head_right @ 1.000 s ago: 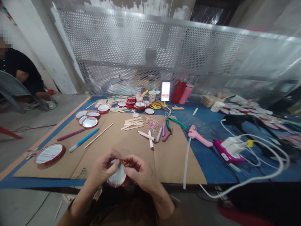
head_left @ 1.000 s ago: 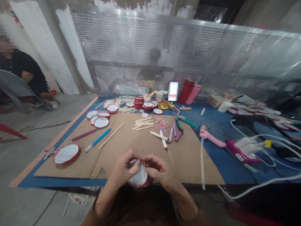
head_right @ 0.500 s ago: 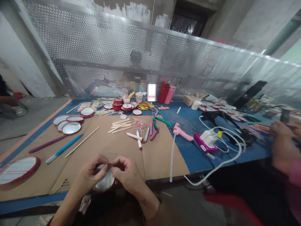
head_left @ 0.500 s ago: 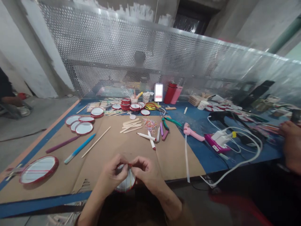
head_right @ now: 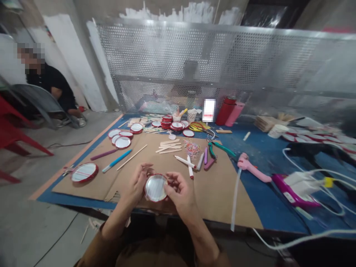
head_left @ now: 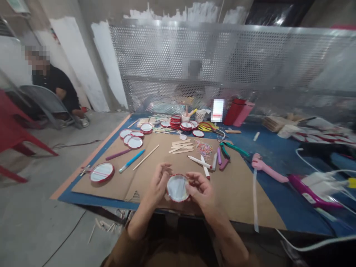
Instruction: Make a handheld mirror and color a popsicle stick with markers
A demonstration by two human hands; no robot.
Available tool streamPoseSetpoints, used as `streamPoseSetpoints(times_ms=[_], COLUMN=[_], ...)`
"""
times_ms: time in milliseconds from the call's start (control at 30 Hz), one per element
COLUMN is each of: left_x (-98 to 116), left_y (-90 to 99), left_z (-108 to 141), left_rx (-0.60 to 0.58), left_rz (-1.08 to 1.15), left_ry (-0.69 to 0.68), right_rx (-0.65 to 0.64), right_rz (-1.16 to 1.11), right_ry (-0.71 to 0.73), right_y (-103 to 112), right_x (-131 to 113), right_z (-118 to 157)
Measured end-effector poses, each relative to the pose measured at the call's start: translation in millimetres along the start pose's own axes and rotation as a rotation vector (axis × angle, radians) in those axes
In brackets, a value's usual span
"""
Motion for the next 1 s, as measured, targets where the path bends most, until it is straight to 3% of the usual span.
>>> streamPoseSetpoints(times_ms=[100,200,267,467,567,767,1000], left_x=[-14.8,-16.0,-13.2,-22.6,-23.6,-23.2,-23.0], left_y=[10.5,10.1,8.0,-6.5,-3.6,0.6,2.8], left_z=[-2.3,-2.5,-3.0,-3.7,-4.1,-3.2,-2.9], left_rx=[0.113,0.124,0.112,-0.053,-0.038,0.002,0.001], left_rz=[0.204,0.197,0.170,0.083,0.099,0.093,0.089], left_ry=[0.107,0.118,0.101,0.219,0.216,0.203,0.207], right_rx=[0.055,0.074,0.093,0.202,0.256,0.311,0.218], right_rz=[0.024,0.062,0.079,0.093,0.116,0.239,0.634], right_ry=[0.047,0.084,0.099,0.135,0.143,0.151,0.246], right_y=[7.0,6.8,7.6,19.7,27.2,39.5,51.7], right_x=[-8.9,-16.8,-20.3,-24.6,-24.6,-29.1,-42.8], right_z=[-9.5,-18.8,-24.5,-36.0,-34.3,1.0,51.1])
Point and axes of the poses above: each hand's wrist, its own z-axis away from the middle knuckle, its own y-axis out of the back of the hand, x = y × z, the point moved 10 cm from there along -z, towards the middle knuckle, and after that the axes turned 7 degrees about z, right-handed, at the moved point
